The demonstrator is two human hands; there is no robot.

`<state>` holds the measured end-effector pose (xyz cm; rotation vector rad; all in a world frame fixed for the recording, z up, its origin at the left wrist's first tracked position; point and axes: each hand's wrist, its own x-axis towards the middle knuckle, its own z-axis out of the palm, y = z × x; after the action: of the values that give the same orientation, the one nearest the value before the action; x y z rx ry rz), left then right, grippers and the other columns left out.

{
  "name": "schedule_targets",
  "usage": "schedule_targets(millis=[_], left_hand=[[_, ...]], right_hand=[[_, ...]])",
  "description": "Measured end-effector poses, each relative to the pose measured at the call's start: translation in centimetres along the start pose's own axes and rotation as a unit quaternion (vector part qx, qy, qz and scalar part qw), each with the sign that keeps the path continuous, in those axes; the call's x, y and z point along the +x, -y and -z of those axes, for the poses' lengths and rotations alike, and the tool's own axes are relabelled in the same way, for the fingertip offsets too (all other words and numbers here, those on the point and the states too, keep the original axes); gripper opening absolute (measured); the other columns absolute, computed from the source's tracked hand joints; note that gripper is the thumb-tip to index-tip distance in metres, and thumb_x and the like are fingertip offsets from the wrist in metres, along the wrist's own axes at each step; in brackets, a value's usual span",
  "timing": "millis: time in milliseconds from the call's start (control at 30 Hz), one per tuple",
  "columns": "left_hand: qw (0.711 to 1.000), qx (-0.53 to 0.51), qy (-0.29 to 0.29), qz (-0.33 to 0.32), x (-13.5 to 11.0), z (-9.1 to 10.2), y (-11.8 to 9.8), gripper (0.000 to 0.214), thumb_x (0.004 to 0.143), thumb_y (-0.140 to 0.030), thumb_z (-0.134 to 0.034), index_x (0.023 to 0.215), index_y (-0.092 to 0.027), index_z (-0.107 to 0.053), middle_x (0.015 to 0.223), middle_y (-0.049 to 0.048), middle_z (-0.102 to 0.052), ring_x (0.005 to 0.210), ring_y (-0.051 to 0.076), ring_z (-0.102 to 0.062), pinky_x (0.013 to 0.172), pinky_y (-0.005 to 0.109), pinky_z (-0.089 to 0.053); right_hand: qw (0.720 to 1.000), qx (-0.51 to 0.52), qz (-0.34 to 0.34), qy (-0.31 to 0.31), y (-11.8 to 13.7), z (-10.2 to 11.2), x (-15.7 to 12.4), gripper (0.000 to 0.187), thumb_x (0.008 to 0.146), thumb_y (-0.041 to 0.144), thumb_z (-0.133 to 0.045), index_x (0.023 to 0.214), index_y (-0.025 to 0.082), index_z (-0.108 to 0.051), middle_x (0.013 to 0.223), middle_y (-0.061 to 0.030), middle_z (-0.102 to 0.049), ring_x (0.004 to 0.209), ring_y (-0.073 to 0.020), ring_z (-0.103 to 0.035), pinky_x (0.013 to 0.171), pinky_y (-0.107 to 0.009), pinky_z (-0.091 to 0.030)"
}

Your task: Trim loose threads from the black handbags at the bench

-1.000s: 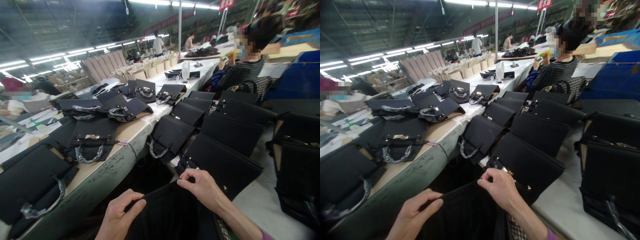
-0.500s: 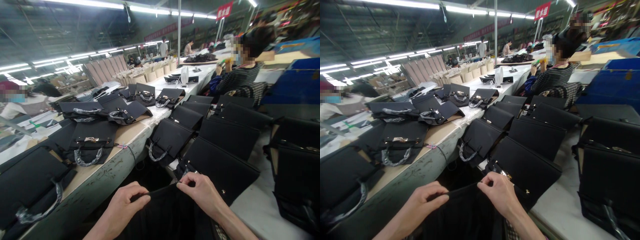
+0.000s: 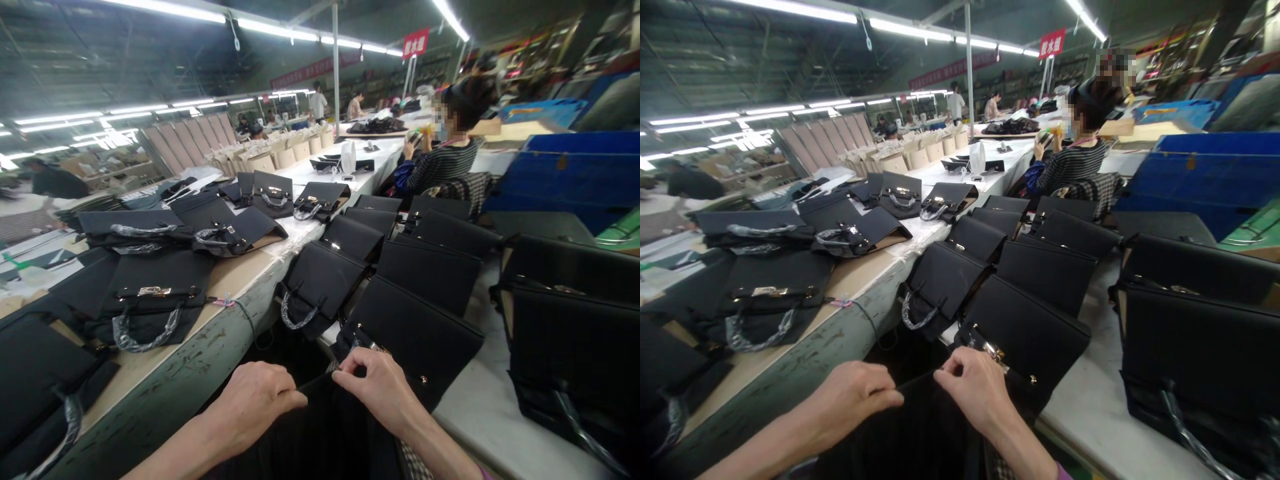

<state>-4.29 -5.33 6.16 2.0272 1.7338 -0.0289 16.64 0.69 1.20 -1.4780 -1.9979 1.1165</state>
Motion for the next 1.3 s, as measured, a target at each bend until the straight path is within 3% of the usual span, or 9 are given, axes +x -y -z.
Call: schedule_targets(millis=[167,300,400,600,767,867,1033,1167,1300], left_hand=[[0.993,-0.086,0.048,-0.069,3.4,-0.7,-0.8,0.029,0.089,-0.034,-0.056,0.066,-0.017,-0.064,0.064,-0.0035,-0.059,0.062,0.012,-0.053,0.057,0.024,-0.027],[0.985,-0.154,0.065,-0.038,4.3,-1.4,-0.4,0.039,0.088,-0.042,-0.056,0.060,-0.016,-0.058,0.056,-0.0066,-0.042,0.055,0.008,-0.040,0.051,0.022,-0.024],[0.988,-0.138,0.060,-0.022,2.7,-1.1,0.6,0.042,0.088,-0.046,-0.057,0.058,-0.015,-0.057,0.056,-0.0070,-0.042,0.056,0.008,-0.041,0.052,0.022,-0.024],[0.988,-0.150,0.026,-0.010,-3.0,-0.5,3.7,0.043,0.095,-0.041,-0.050,0.061,-0.016,-0.058,0.071,-0.0042,-0.052,0.069,0.010,-0.053,0.064,0.021,-0.034],[0.967,-0.231,0.007,0.110,-5.9,-1.7,5.2,0.042,0.090,-0.048,-0.053,0.063,-0.016,-0.059,0.073,-0.0025,-0.052,0.061,0.011,-0.052,0.054,0.021,-0.037],[0.975,-0.172,-0.004,0.138,-6.1,-1.4,5.1,0.041,0.087,-0.046,-0.056,0.059,-0.016,-0.056,0.068,-0.0023,-0.054,0.056,0.011,-0.052,0.053,0.022,-0.035],[0.995,0.061,0.003,0.076,-3.6,0.7,2.9,0.034,0.090,-0.040,-0.053,0.068,-0.020,-0.068,0.074,0.0016,-0.064,0.068,0.017,-0.060,0.061,0.026,-0.033],[0.995,-0.100,0.004,-0.005,1.4,0.2,0.1,0.017,0.080,-0.036,-0.066,0.089,-0.023,-0.070,0.080,-0.0015,-0.066,0.073,0.017,-0.060,0.061,0.024,-0.035],[0.962,-0.267,0.062,-0.008,5.3,-1.5,-0.9,0.016,0.069,-0.027,-0.072,0.079,-0.016,-0.069,0.071,-0.0025,-0.065,0.068,0.015,-0.056,0.058,0.022,-0.036]], right_hand=[[1.000,-0.013,0.015,0.003,0.4,-0.1,-0.3,0.012,0.073,0.025,-0.068,0.062,0.022,-0.068,0.073,0.0031,-0.073,0.072,-0.0171,-0.066,0.063,-0.026,-0.039],[1.000,-0.003,0.017,0.007,0.2,0.1,-0.5,0.013,0.075,0.027,-0.069,0.063,0.022,-0.068,0.074,0.0033,-0.073,0.073,-0.0169,-0.066,0.065,-0.025,-0.040],[1.000,-0.010,0.026,0.009,-0.1,0.1,-0.4,0.014,0.075,0.028,-0.069,0.063,0.023,-0.067,0.077,0.0034,-0.073,0.077,-0.0177,-0.066,0.068,-0.026,-0.041],[0.999,0.017,0.031,0.031,-0.5,0.4,0.0,0.014,0.076,0.029,-0.069,0.063,0.023,-0.068,0.074,0.0045,-0.073,0.074,-0.0166,-0.066,0.068,-0.026,-0.041],[0.998,0.018,0.048,0.035,0.1,0.3,-0.4,0.016,0.076,0.027,-0.069,0.061,0.022,-0.066,0.075,0.0042,-0.073,0.074,-0.0164,-0.066,0.069,-0.026,-0.042],[0.998,0.013,0.054,0.028,0.4,-0.1,-0.4,0.016,0.076,0.026,-0.068,0.061,0.022,-0.066,0.076,0.0028,-0.073,0.074,-0.0169,-0.066,0.071,-0.027,-0.043],[0.999,0.005,0.039,0.009,0.6,-0.7,-0.3,0.014,0.075,0.025,-0.068,0.062,0.022,-0.068,0.073,0.0018,-0.073,0.071,-0.0169,-0.066,0.067,-0.026,-0.042],[0.999,-0.008,0.048,0.010,0.7,-0.9,-0.3,0.012,0.075,0.024,-0.069,0.062,0.021,-0.068,0.073,0.0021,-0.073,0.070,-0.0163,-0.065,0.065,-0.025,-0.041],[0.999,-0.002,0.042,0.028,0.3,0.3,-0.2,0.010,0.075,0.022,-0.070,0.065,0.020,-0.068,0.071,0.0023,-0.071,0.069,-0.0155,-0.065,0.062,-0.024,-0.041]])
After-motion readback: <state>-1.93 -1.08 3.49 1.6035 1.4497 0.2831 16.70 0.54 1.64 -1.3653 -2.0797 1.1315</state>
